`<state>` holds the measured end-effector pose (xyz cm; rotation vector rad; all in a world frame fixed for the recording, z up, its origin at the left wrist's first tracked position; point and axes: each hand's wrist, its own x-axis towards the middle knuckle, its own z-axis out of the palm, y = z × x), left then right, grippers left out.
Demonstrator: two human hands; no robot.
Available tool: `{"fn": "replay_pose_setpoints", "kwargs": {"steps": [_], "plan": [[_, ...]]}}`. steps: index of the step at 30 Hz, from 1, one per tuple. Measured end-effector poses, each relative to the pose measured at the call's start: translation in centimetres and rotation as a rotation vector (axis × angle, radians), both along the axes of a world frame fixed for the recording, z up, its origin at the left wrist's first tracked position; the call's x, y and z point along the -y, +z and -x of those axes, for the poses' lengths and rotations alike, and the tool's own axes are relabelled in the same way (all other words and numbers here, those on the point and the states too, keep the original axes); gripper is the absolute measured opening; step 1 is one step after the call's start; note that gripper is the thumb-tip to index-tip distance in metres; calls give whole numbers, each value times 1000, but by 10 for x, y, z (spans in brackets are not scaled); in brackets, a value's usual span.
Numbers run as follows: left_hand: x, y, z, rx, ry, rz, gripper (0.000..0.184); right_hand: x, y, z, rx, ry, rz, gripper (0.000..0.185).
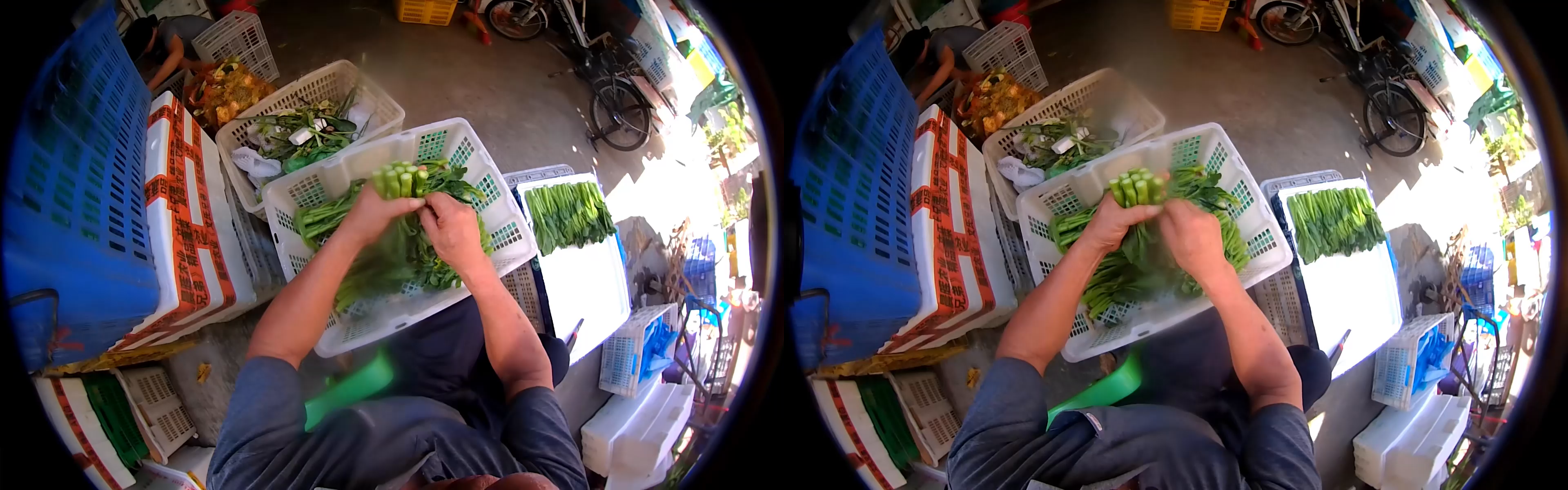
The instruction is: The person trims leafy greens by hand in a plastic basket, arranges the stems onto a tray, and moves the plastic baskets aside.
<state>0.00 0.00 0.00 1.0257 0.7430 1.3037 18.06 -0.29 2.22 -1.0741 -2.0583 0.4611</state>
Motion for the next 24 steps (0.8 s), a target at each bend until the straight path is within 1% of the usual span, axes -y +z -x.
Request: {"fn": "replay_pose_setpoints", "kwargs": {"steps": [2,3,4,8,11,14,15,16,17,18,19,21,24], "plan": [[-2,0,5,-17,-34,-7,41,1,1,5,22,-2,-82,10],[7,9,33,-108,-9,18,39,9,-5,32,-52,-4,-59,10],[3,1,-10,-6,22,1,37,3,4,-8,68,7,-79,10],[4,3,-19,30,81,-6,33,5,7,-11,76,24,-63,11],[5,-4,-19,-27,172,25,30,17,1,-10,-80,-86,81,29],[-6,-27,-11,-13,158,140,31,21,1,-1,-136,-137,-105,53],[-8,-27,-13,19,170,97,28,24,-3,4,-175,-69,76,68],[-8,-24,-15,-24,228,109,26,23,-10,9,-124,5,59,73],[2,-15,-19,48,205,128,27,32,-7,12,-113,52,158,81],[1,-19,-14,98,207,159,33,31,-13,17,-83,53,137,87],[3,-6,-15,185,212,171,33,27,-13,21,-65,66,103,91],[3,0,-14,200,172,92,49,26,-5,22,-121,113,109,92],[5,9,-21,282,-9,16,71,24,1,14,-37,90,4,91]]}}
